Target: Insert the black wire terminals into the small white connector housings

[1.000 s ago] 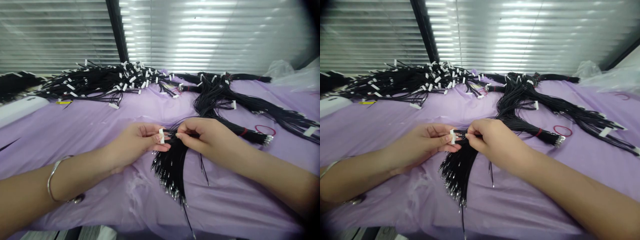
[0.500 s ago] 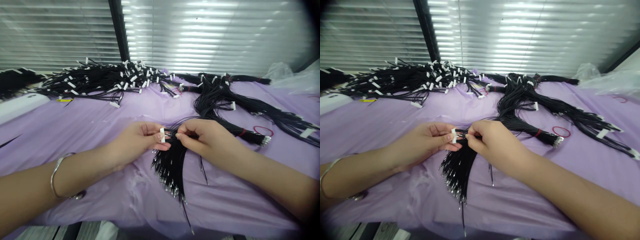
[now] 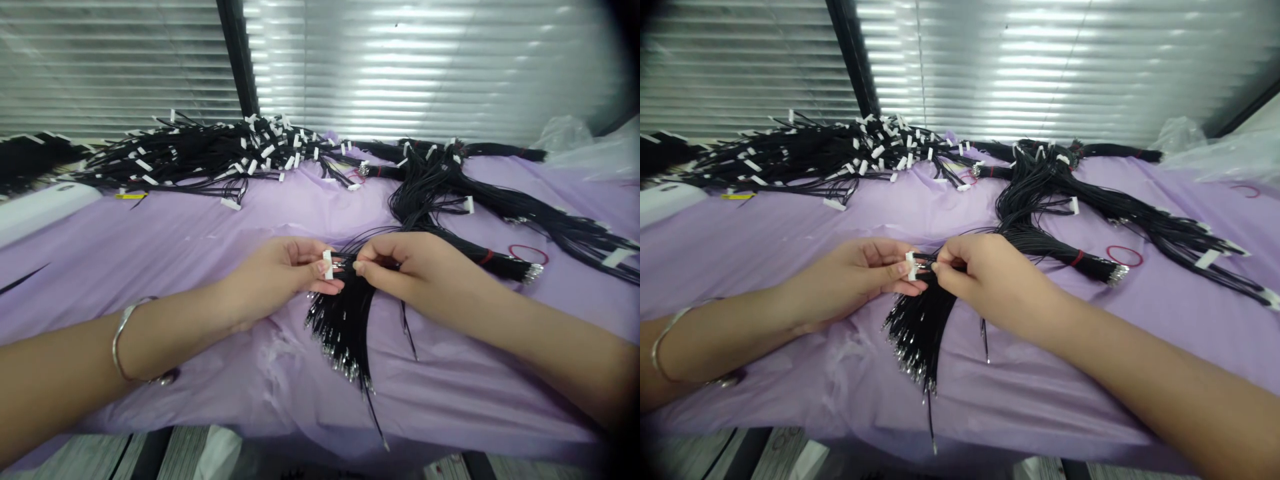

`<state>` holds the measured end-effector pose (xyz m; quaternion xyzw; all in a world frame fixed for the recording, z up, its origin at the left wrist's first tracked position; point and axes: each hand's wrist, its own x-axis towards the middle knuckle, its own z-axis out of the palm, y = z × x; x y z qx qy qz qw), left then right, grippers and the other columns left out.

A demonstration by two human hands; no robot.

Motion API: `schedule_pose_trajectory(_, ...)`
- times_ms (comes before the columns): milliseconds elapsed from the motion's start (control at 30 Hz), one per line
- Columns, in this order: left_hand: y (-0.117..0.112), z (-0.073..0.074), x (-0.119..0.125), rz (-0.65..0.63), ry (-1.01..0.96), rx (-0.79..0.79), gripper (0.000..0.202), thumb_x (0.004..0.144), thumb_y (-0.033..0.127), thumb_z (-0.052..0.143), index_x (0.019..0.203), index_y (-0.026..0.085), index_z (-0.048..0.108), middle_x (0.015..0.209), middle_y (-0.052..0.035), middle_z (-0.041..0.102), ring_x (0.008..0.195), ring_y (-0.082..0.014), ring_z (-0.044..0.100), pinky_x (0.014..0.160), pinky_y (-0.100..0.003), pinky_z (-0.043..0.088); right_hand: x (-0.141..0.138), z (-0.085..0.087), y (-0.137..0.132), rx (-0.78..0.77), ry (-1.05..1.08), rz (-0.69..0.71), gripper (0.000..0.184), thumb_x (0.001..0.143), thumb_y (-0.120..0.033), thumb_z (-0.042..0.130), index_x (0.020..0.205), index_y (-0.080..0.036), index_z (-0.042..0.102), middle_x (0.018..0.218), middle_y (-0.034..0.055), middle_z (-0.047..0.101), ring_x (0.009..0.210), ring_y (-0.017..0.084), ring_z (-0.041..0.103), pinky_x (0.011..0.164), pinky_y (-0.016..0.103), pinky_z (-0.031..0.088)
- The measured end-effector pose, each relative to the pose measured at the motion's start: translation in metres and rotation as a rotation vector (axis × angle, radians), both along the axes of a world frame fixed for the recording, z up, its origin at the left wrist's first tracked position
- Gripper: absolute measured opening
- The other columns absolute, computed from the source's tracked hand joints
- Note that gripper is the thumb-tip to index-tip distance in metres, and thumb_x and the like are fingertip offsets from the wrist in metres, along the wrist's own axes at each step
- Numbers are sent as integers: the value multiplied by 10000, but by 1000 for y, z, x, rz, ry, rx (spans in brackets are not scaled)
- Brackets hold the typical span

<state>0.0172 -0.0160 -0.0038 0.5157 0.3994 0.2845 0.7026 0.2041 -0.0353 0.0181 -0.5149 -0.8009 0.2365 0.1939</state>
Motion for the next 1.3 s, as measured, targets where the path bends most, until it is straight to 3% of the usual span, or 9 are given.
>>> schedule_pose_trajectory(600,-2,1,0,-19,69,84,87,801,109,563,850,111,635,770,-10,668,729,-105,667,725,-205,540,-3,0,-3,58,-18,-29,181,789,-192,509,633,-189,603,515,-48,554,465,76,456,428,223,315)
schedule_pose_trajectory(867,-1,2,1,-34,70,80,87,804,129,574,873,110,624,777,-6,657,749,-103,665,722,-192,537,-3,0,-3,48,58,-25,148,755,-137,525,626,-181,585,548,-48,553,504,73,470,483,207,348)
schedule_pose_trajectory(1100,-1,1,0,8,30,18,41,802,147,591,817,129,626,758,17,654,735,-81,655,726,-170,528,-2,-4,-1,130,48,-67,97,787,-205,547,724,-181,616,639,-25,621,558,95,530,539,225,366)
schedule_pose_trajectory(1300,0,2,0,10,-2,-17,36,794,158,608,798,130,630,758,22,655,724,-72,651,743,-168,526,-5,-6,-2,178,-69,-59,178,853,-232,477,725,-172,585,669,-2,616,588,106,509,556,233,336)
